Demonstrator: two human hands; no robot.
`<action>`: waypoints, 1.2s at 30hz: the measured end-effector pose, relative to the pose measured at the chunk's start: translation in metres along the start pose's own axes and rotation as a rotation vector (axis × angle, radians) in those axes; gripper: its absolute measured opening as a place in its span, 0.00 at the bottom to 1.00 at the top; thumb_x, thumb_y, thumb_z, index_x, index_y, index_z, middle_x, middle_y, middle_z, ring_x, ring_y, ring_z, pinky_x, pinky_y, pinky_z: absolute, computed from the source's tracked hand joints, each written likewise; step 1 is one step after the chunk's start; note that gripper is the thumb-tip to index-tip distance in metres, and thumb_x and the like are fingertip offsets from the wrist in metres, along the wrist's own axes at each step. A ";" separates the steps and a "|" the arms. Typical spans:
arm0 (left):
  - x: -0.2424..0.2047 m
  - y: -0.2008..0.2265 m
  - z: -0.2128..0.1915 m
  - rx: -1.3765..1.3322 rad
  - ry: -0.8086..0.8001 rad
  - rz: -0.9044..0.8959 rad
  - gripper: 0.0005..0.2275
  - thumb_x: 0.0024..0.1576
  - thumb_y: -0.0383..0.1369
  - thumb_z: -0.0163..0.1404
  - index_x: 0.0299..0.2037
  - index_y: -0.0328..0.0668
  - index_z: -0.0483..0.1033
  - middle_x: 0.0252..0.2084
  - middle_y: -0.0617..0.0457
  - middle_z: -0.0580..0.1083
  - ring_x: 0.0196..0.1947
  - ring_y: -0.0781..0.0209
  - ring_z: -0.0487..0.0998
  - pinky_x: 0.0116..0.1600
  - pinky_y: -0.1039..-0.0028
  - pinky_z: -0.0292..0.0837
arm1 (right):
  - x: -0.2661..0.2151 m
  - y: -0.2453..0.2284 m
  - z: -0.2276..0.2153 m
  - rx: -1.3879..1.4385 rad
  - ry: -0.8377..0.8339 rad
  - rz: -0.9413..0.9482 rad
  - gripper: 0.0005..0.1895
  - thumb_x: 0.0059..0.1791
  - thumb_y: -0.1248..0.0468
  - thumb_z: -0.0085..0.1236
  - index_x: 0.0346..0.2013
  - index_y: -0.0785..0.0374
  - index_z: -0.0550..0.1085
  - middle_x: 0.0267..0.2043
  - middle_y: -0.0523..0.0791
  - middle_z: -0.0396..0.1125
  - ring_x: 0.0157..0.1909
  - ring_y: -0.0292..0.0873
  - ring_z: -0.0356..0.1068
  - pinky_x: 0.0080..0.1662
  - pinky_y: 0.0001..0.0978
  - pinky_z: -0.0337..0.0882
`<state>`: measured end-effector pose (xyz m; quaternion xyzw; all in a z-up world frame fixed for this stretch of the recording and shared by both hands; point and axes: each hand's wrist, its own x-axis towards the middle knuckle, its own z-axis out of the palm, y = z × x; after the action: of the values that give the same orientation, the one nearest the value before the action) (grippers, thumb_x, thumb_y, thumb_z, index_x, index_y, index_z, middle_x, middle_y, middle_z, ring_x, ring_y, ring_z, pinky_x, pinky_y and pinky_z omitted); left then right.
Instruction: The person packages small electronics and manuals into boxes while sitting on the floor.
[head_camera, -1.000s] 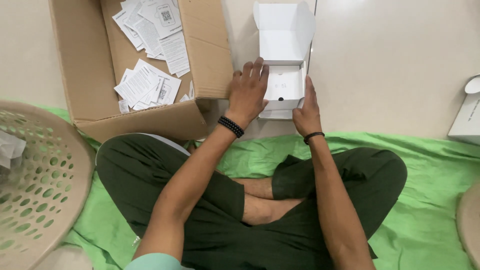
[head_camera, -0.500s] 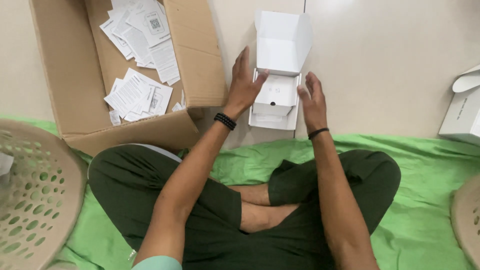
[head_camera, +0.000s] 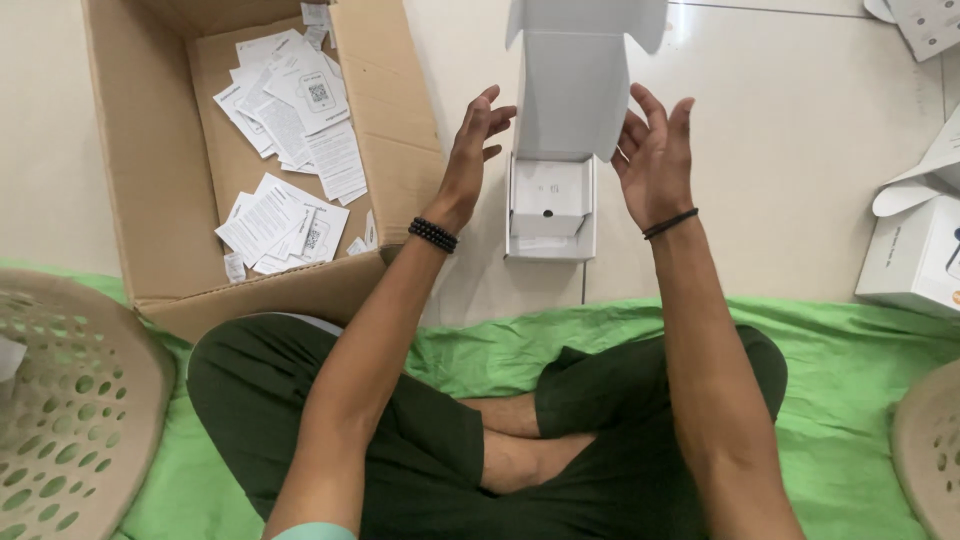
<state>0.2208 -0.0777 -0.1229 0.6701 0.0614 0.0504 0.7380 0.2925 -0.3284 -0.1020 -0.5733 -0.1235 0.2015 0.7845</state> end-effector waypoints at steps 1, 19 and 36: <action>-0.005 0.000 -0.001 0.001 0.002 0.002 0.43 0.59 0.68 0.28 0.75 0.42 0.52 0.71 0.39 0.67 0.72 0.47 0.63 0.71 0.54 0.59 | -0.008 -0.001 0.002 0.001 -0.003 -0.001 0.60 0.46 0.21 0.32 0.78 0.62 0.46 0.77 0.57 0.53 0.76 0.52 0.55 0.74 0.46 0.53; -0.045 -0.032 0.014 0.750 -0.047 0.110 0.25 0.61 0.56 0.50 0.59 0.47 0.73 0.64 0.46 0.70 0.64 0.49 0.73 0.67 0.60 0.70 | -0.051 0.071 -0.028 -0.478 0.062 -0.052 0.27 0.54 0.44 0.55 0.52 0.65 0.74 0.71 0.48 0.64 0.71 0.50 0.64 0.70 0.43 0.62; -0.051 -0.125 0.029 1.217 0.003 -0.032 0.37 0.48 0.47 0.64 0.65 0.41 0.63 0.72 0.40 0.55 0.74 0.32 0.53 0.67 0.39 0.61 | -0.084 0.143 -0.008 -0.912 0.845 -0.209 0.36 0.54 0.61 0.55 0.73 0.68 0.54 0.76 0.58 0.49 0.78 0.61 0.45 0.75 0.54 0.45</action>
<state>0.1743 -0.1262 -0.2433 0.9706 0.0902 -0.0039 0.2230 0.1959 -0.3362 -0.2370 -0.8653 0.0682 -0.1930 0.4576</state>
